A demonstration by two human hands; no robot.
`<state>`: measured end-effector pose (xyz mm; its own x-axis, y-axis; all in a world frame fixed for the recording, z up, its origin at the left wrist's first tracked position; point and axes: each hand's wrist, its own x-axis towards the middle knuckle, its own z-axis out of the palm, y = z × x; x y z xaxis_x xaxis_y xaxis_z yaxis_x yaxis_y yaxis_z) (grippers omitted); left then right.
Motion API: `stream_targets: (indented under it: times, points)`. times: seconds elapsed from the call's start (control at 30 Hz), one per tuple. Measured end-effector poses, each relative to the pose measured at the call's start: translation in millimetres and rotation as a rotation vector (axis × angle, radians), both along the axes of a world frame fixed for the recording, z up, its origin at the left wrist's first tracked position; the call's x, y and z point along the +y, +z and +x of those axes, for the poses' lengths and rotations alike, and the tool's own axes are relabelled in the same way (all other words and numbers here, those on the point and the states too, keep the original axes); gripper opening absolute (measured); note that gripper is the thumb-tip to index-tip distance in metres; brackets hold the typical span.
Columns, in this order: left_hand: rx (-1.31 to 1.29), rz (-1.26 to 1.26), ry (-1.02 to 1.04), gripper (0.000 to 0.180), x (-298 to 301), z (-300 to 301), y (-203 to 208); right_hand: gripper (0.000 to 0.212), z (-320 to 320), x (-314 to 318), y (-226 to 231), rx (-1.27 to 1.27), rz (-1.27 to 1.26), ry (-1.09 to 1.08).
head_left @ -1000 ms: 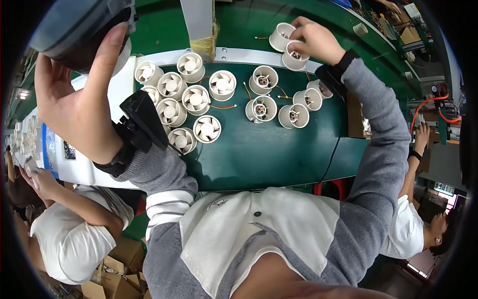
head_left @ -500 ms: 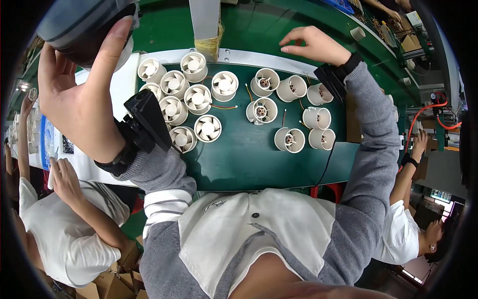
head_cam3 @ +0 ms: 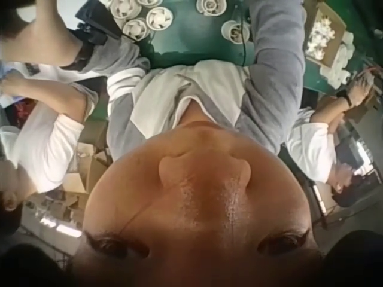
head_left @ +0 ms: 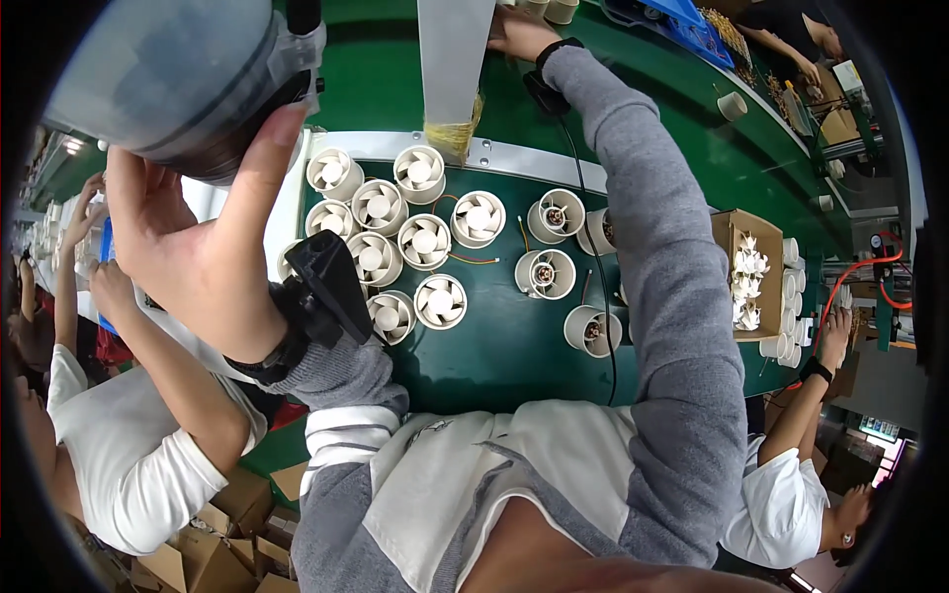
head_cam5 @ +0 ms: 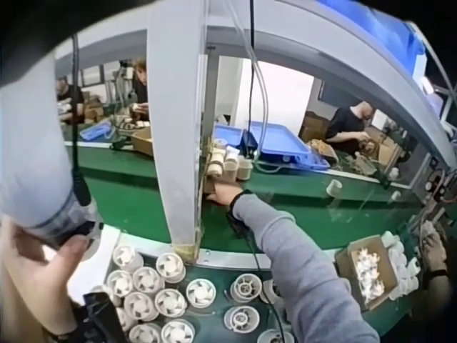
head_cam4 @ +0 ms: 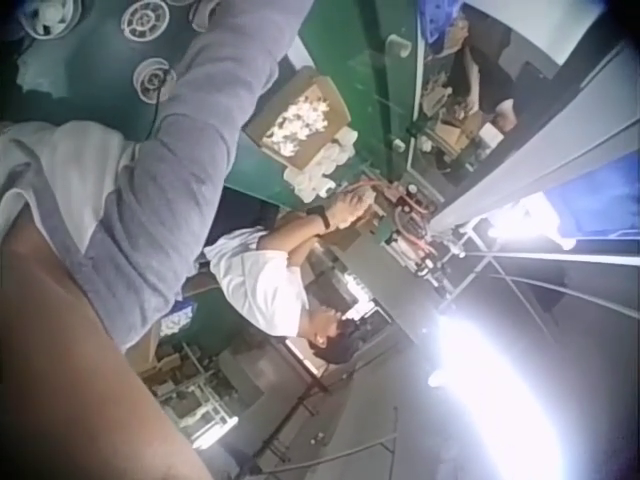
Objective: The person picks up fan blades from a box, inserts them into fan housings, and presses them down. This process is repeated multiple times before the person moves the box of fan blades to the side.
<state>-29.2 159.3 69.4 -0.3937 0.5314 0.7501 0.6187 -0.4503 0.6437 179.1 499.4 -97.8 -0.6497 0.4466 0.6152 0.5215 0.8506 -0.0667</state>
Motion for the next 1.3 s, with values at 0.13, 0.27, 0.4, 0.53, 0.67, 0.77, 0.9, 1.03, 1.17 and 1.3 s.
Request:
stream_targets:
  times: [0.13, 0.27, 0.4, 0.53, 0.67, 0.77, 0.9, 1.03, 1.17, 1.3]
  points:
    - [0.003, 0.063, -0.078, 0.042, 9, 5, 0, 0.049, 16, 19, -9, -0.189, -0.161, -0.378]
    - [0.043, -0.012, -0.022, 0.042, 8, 3, -5, 0.053, 37, -2, 16, -0.337, -0.108, -0.128]
    - [0.007, 0.086, -0.127, 0.038, 7, -8, -17, 0.06, 65, -75, 78, -0.53, -0.52, -0.356]
    - [0.008, 0.07, -0.104, 0.037, 8, 4, -17, 0.055, 113, -126, 107, -0.321, -0.527, -0.173]
    - [0.018, 0.046, -0.052, 0.035, 4, 15, -13, 0.049, 149, -198, 125, -0.323, -0.646, -0.135]
    - [0.033, 0.036, -0.008, 0.034, 0, 20, -11, 0.046, 190, -234, 116, -0.469, -0.322, -0.249]
    - [0.017, 0.043, -0.032, 0.036, 0, 21, -15, 0.06, 247, -269, 98, -0.505, -0.408, -0.452]
    - [0.045, 0.05, 0.002, 0.036, 0, 25, -14, 0.066, 277, -289, 75, -0.539, -0.606, -0.518]
    - [0.03, 0.061, 0.051, 0.037, -2, 21, -14, 0.067, 259, -294, 92, -0.534, -0.849, -0.412]
    - [-0.058, 0.154, 0.055, 0.034, 6, 18, -7, 0.058, 219, -265, 131, -0.429, -0.842, -0.27]
